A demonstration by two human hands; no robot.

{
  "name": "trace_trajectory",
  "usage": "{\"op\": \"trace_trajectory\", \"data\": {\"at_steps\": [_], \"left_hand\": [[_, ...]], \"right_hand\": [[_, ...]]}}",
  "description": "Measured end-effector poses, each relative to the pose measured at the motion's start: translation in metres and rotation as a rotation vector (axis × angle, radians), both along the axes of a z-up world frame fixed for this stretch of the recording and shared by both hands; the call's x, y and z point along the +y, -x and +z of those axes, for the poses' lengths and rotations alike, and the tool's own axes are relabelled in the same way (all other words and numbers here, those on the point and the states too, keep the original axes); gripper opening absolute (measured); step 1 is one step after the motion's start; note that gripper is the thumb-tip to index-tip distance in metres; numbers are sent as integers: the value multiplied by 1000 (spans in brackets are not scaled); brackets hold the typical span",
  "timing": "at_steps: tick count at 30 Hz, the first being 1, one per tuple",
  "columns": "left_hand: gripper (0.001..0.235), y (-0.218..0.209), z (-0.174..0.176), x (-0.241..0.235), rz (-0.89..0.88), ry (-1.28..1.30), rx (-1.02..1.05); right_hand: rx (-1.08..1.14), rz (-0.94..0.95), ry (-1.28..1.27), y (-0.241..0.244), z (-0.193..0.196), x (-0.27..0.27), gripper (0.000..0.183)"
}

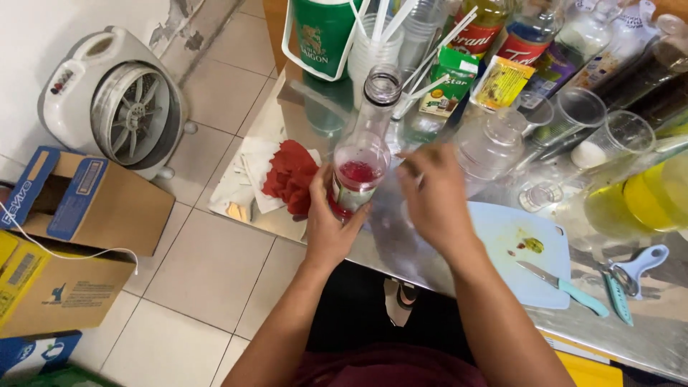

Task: The person is preparing a beverage by pouring different syrups and liquids from bottles into a glass, and cutting a small piece of fruit on a cutting board.

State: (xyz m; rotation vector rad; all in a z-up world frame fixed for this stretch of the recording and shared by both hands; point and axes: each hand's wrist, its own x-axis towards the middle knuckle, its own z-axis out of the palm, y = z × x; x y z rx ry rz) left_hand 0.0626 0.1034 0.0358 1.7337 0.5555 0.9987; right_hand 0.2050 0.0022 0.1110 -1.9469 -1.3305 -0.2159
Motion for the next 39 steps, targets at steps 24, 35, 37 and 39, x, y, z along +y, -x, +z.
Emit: {"op": "trace_trajectory", "data": {"at_steps": [24, 35, 37, 39], "left_hand": [[82, 1, -6, 5, -71, 78, 59], [86, 1, -5, 6, -62, 91, 86], [81, 2, -2, 5, -97, 125, 113], [81, 1, -1, 5, -99, 119, 121]], "right_hand": [[672, 557, -693, 31, 99, 56, 14], [832, 651, -734, 22, 87, 63, 42], [876, 786, -689, 17, 82, 60, 40], [833, 761, -678, 18, 84, 60, 40]]}}
